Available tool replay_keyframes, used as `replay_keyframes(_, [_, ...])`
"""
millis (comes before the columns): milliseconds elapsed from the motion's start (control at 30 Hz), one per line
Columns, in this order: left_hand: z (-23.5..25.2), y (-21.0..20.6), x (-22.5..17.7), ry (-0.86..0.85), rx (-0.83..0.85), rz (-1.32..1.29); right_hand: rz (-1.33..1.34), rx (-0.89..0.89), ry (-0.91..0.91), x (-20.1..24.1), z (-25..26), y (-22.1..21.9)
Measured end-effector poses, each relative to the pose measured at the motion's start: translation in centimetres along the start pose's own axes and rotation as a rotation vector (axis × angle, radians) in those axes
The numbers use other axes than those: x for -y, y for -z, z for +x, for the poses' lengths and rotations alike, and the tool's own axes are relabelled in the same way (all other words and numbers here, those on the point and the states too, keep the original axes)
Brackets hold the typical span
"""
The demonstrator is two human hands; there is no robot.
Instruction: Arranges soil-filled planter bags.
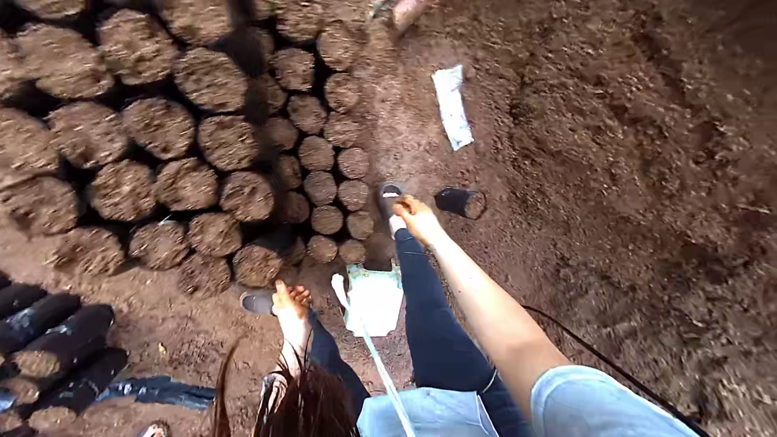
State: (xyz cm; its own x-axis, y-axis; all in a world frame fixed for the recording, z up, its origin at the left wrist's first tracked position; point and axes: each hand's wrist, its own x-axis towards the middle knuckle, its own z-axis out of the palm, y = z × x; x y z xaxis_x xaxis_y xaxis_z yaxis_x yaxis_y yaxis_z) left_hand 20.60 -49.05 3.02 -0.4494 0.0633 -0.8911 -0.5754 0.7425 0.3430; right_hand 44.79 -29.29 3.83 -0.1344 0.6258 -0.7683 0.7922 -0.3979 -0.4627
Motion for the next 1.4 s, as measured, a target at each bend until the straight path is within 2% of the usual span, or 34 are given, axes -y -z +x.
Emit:
replay_keyframes(33, [-1.1, -2.2, 0.4, -0.007, 0.067, 0.068, -0.011, -0.116, -0.070, -3.5, 0.2, 2.6])
replay_keyframes(133, [-2.9, -10.5, 1.8, -0.032, 0.416, 0.351, 0.037, -0.390, -0.365, -13.7, 0.0, 9.1])
replay_keyframes(233, [-4.5, -21.8, 1.6, -0.110, 0.756, 0.653, 0.356, -0.598, -0.679, -23.0, 1.3, 12.1])
replay_keyframes(267, [-4.9, -25.3, 1.9, -0.161, 0.850, 0.761, 0.484, -0.604, -0.778, -25.7, 1.7, 12.4])
replay_keyframes(333, [-5.3, -31.2, 3.1, -0.273, 0.952, 0.895, 0.595, -0.470, -0.902, -29.1, 2.5, 13.1])
replay_keyframes(400, [-4.7, -34.4, 4.0, -0.304, 0.897, 0.875, 0.514, -0.291, -0.900, -31.0, 4.7, 12.5])
replay_keyframes(467, [-4.3, -34.9, 4.3, -0.241, 0.818, 0.757, 0.446, -0.196, -0.841, -31.8, 6.1, 11.6])
replay_keyframes(533, [-3.1, -33.2, 5.3, -0.177, 0.792, 0.685, 0.488, -0.216, -0.775, -32.8, 6.7, 11.0])
replay_keyframes(600, [-1.1, -29.2, 6.5, -0.068, 0.760, 0.649, 0.556, -0.243, -0.752, -33.5, 6.7, 10.7])
replay_keyframes(700, [1.7, -22.0, 6.8, 0.060, 0.572, 0.721, 0.699, -0.253, -0.737, -34.5, 7.1, 10.2])
replay_keyframes(800, [1.6, -19.4, 4.9, 0.144, 0.419, 0.814, 0.760, -0.285, -0.723, -35.3, 7.7, 9.7])
replay_keyframes(900, [1.5, -23.0, 5.0, -0.042, 0.563, 0.911, 0.522, -0.307, -0.665, -33.3, 8.3, 10.6])
replay_keyframes(1033, [0.2, -35.4, 4.9, -0.303, 0.907, 1.052, 0.037, -0.242, -0.529, -30.0, 9.7, 11.7])
replay_keyframes(1133, [-1.2, -41.4, 5.2, -0.371, 0.959, 0.951, -0.082, -0.212, -0.519, -28.8, 9.5, 11.6])
replay_keyframes(1200, [-2.5, -42.0, 4.6, -0.364, 0.951, 0.874, -0.091, -0.240, -0.500, -27.1, 8.5, 11.8])
replay_keyframes(1267, [-3.4, -40.5, 3.3, -0.363, 0.941, 0.856, -0.076, -0.265, -0.478, -24.6, 7.1, 12.5])
replay_keyframes(1400, [-2.0, -33.3, 0.4, -0.338, 0.819, 0.876, -0.059, -0.317, -0.359, -19.0, 4.8, 14.2])
